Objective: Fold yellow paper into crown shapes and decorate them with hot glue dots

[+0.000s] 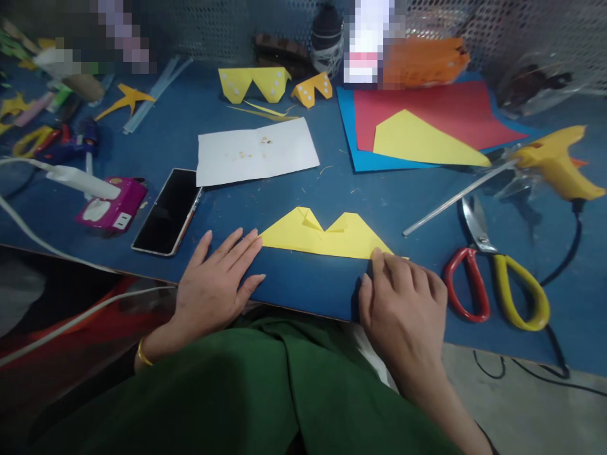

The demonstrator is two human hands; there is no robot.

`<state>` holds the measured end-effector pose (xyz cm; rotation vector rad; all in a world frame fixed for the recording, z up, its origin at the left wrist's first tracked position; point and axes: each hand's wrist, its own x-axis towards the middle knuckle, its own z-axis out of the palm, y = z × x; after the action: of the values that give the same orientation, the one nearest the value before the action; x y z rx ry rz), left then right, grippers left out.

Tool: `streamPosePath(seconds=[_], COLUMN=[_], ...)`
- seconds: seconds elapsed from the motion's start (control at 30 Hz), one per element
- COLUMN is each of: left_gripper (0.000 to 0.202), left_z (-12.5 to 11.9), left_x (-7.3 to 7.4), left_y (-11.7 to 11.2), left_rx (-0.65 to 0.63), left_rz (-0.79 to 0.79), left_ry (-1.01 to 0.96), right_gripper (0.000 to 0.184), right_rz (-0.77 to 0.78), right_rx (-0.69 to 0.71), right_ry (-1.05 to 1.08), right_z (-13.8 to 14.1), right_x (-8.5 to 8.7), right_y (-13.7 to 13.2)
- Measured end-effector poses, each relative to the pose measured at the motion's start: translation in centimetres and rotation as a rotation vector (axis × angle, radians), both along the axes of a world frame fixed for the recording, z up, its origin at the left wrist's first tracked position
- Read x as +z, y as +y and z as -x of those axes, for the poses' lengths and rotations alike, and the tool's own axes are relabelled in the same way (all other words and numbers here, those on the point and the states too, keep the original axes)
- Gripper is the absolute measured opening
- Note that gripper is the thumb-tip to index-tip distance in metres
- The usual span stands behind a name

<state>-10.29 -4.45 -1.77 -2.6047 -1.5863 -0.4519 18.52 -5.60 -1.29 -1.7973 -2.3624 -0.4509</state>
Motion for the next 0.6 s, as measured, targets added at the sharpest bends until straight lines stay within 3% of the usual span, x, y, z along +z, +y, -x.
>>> streamPosePath(seconds=[0.2, 0.4, 0.6], left_gripper=[0.038, 0.023, 0.025], left_z=[0.2, -0.5, -3.0], left_x=[0.0, 0.8, 0.3], left_y=[0.5, 2.8, 4.9], left_rx=[0.005, -0.050, -0.032], left_rz=[-0.087, -0.215, -0.246], left_ry=[0.042, 0.017, -0.027], right_gripper=[0.025, 0.021, 0.029], right_rz=[-0.054, -0.150, -0.167], right_rx=[0.177, 0.397, 0.394], right_ry=[-0.094, -0.160, -0.253], right_z=[-2.0, -3.6, -3.3], right_x=[0.6, 0.9, 0.6], right_y=[1.5, 3.3, 5.1])
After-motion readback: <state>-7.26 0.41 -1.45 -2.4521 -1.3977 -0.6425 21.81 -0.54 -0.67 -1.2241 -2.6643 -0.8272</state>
